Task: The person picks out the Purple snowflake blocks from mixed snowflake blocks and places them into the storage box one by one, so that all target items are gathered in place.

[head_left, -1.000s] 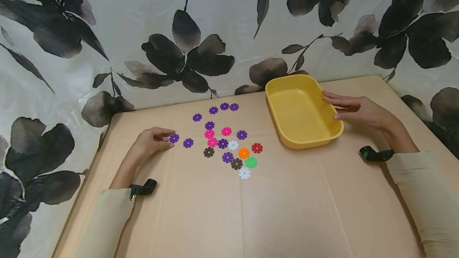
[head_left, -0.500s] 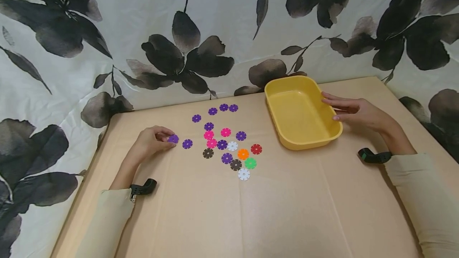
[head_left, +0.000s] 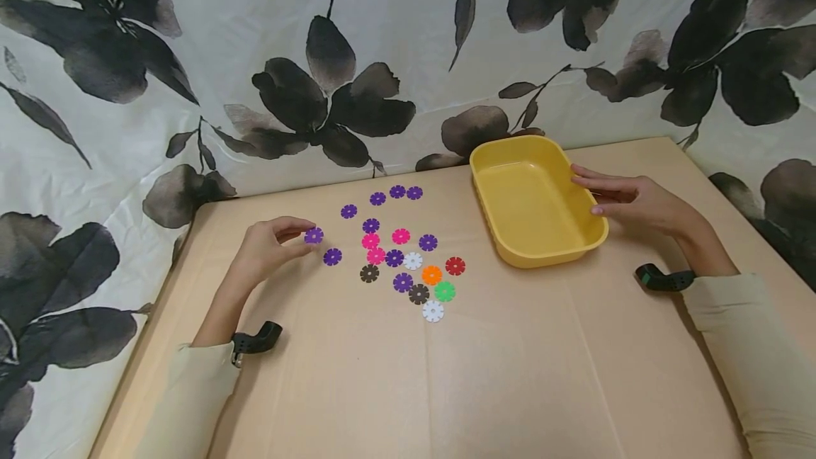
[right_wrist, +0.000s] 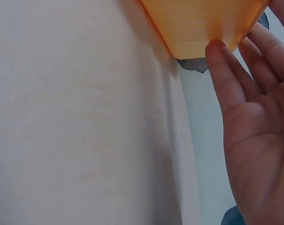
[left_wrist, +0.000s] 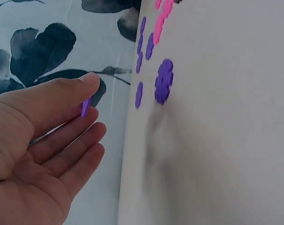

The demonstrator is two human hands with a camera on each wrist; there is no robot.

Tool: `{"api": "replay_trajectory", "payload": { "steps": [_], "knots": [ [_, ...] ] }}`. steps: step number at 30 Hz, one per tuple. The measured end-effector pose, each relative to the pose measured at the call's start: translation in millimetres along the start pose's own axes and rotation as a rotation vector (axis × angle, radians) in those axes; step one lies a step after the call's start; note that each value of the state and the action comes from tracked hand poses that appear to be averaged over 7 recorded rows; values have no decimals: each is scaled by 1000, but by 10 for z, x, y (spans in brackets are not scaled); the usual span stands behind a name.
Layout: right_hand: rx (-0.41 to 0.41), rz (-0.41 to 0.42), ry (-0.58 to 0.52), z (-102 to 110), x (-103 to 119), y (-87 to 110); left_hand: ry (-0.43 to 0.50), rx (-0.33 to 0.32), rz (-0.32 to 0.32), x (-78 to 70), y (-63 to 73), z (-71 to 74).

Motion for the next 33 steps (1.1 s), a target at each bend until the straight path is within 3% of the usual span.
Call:
{"api": "replay_trajectory", "payload": {
  "steps": [18, 33],
  "knots": [
    [4, -75, 44, 18, -78, -13, 51, 0, -66, -463, -88, -210],
    [3, -96, 35, 31, -96, -13, 111, 12, -78, -741, -177, -297]
  ]
}}
Point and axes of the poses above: each hand's wrist, its own y-axis away from the middle knuckle, its own z-axis out of the back of the hand, x = y × z, the point moved 9 cm from there along -y, towards the middle knuckle, and after that the axes turned 2 degrees about x, right-handed, at the moved point
